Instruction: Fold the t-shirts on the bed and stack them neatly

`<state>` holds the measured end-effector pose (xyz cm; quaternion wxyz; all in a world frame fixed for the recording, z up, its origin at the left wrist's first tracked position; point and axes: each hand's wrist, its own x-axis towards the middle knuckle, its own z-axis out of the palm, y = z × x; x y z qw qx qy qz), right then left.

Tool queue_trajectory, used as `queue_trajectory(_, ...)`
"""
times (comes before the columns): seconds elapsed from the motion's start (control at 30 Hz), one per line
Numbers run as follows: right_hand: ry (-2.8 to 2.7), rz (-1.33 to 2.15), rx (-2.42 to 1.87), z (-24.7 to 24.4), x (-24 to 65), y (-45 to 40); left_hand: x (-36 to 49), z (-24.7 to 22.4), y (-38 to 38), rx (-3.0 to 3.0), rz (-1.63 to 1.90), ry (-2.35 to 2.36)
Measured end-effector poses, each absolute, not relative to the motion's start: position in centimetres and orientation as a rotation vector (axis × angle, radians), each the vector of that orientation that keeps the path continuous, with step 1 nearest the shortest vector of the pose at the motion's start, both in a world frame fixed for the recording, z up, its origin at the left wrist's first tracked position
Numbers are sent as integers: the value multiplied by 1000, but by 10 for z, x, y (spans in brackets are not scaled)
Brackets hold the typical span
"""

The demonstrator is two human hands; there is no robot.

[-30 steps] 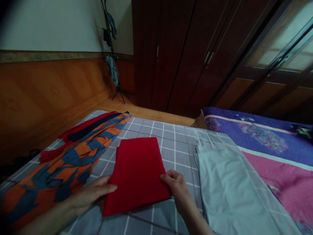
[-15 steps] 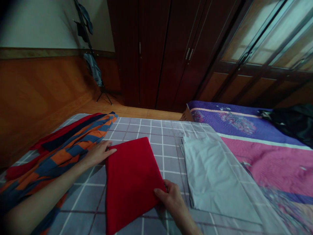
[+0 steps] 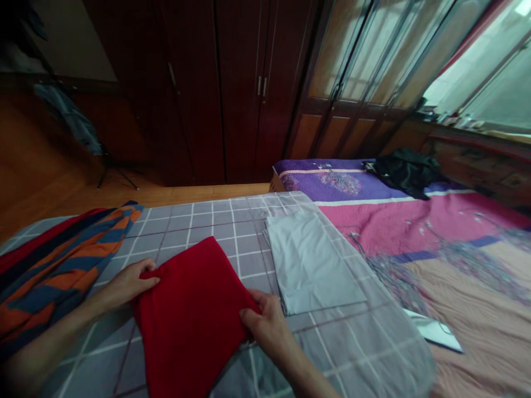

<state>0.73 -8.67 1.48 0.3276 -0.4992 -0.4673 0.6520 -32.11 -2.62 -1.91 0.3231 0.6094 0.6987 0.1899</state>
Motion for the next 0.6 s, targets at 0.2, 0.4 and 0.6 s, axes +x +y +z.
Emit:
queue_trajectory(0.2, -1172, 1647, -1332, 35, 42, -99, -275, 3, -41, 912, 689, 1364)
queue_trajectory(0.4, -1079, 1465, -1383, 48, 84, -109, -230, 23, -15, 916, 616, 1112)
queue_trajectory(0.6, -981, 1252, -1428, 58, 146, -109, -164, 49, 35, 1140, 708, 986)
